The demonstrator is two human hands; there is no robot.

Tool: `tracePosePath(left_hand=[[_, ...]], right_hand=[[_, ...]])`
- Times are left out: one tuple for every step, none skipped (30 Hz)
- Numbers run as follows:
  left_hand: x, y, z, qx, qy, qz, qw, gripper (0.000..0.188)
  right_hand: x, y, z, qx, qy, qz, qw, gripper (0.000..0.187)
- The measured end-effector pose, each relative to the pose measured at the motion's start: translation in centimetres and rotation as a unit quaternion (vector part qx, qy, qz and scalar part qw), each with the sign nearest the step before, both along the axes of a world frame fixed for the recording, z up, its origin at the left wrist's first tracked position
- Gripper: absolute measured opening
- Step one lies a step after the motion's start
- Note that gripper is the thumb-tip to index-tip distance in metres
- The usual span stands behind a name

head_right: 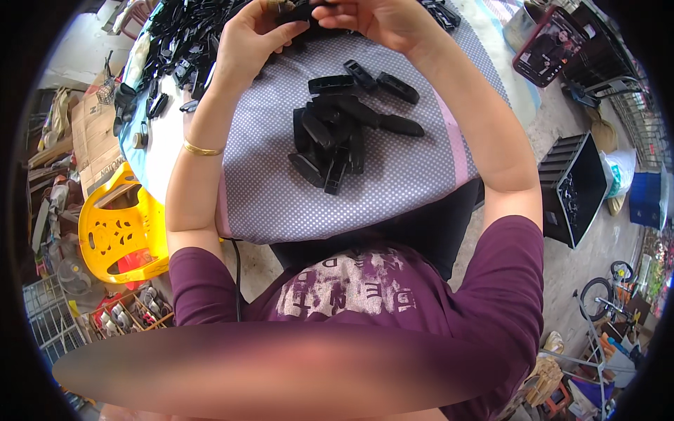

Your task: Inspecting and sorting a large quantity of small black plastic hardware components.

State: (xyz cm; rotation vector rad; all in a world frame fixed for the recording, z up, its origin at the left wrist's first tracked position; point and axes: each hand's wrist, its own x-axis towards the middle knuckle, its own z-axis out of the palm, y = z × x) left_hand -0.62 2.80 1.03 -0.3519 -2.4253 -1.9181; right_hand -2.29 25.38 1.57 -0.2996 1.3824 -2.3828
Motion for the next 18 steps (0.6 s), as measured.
tracePosePath(left_hand=[[-0.2, -0.1, -0.2, 0.01, 0.044, -0.018, 0.999, 0.028], [-0.3, -0.2, -0.3, 0.019, 0.089, -0.037, 0.995, 0.027], [-0.2, -0.4, -0.2, 0.02, 0.089, -0.034, 0.995, 0.027], [0.1, -0.5, 0.1, -0.005, 0.105, -0.035, 0.994, 0.027], [0.2, -0.5, 0.3, -0.029, 0.121, -0.036, 0.992, 0.028], [0.2, -0.6, 0.2, -0.029, 0.121, -0.034, 0.992, 0.028], [0.3, -0.7, 0.1, 0.019, 0.092, -0.045, 0.995, 0.027], [0.4, -0.7, 0.2, 0.066, 0.062, -0.056, 0.994, 0.027], [0.6, -0.8, 0.5, 0.066, 0.063, -0.054, 0.994, 0.027], [1.1, -0.7, 1.3, 0.032, 0.055, -0.042, 0.997, 0.025], [1.3, -0.6, 1.8, -0.001, 0.047, -0.03, 0.998, 0.024], [1.2, -0.6, 1.5, 0.0, 0.047, -0.03, 0.998, 0.024], [1.2, -0.6, 1.1, 0.006, 0.063, -0.039, 0.997, 0.024], [1.1, -0.7, 0.8, 0.012, 0.079, -0.047, 0.996, 0.023], [1.1, -0.7, 0.7, 0.012, 0.08, -0.047, 0.996, 0.023], [1.1, -0.8, 0.6, 0.054, 0.079, -0.051, 0.994, 0.023], [1.2, -0.8, 0.6, 0.095, 0.078, -0.056, 0.991, 0.022], [1.2, -0.9, 0.6, 0.094, 0.078, -0.055, 0.991, 0.022]], right_hand=[[0.3, -0.4, -0.2, 0.022, -0.013, -0.004, 1.0, 0.021], [0.1, -0.6, -0.8, 0.06, 0.033, 0.004, 0.998, 0.022], [0.1, -0.7, -0.8, 0.061, 0.034, 0.007, 0.998, 0.022], [0.4, -0.8, -0.8, 0.099, 0.041, 0.001, 0.994, 0.023], [0.5, -0.9, -0.9, 0.137, 0.049, -0.005, 0.989, 0.024], [0.3, -0.9, -1.2, 0.141, 0.048, 0.003, 0.989, 0.025], [0.2, -1.0, -1.3, 0.141, 0.048, 0.005, 0.989, 0.025], [0.2, -1.0, -1.4, 0.128, 0.039, 0.021, 0.991, 0.026], [0.1, -1.0, -1.4, 0.116, 0.03, 0.037, 0.992, 0.027], [0.3, -1.2, -1.5, 0.116, 0.03, 0.037, 0.992, 0.027], [0.5, -1.3, -1.5, 0.109, 0.023, 0.028, 0.993, 0.027], [0.7, -1.5, -1.5, 0.103, 0.016, 0.018, 0.994, 0.027], [0.8, -1.6, -1.6, 0.103, 0.017, 0.02, 0.994, 0.027], [0.8, -1.7, -1.7, 0.111, 0.041, 0.014, 0.993, 0.027], [0.9, -1.7, -1.8, 0.118, 0.064, 0.009, 0.991, 0.027], [1.2, -2.1, -1.6, 0.118, 0.064, 0.01, 0.991, 0.027], [1.7, -2.6, -1.4, 0.145, 0.077, -0.02, 0.986, 0.027], [1.9, -2.9, -1.2, 0.171, 0.09, -0.05, 0.98, 0.028]])
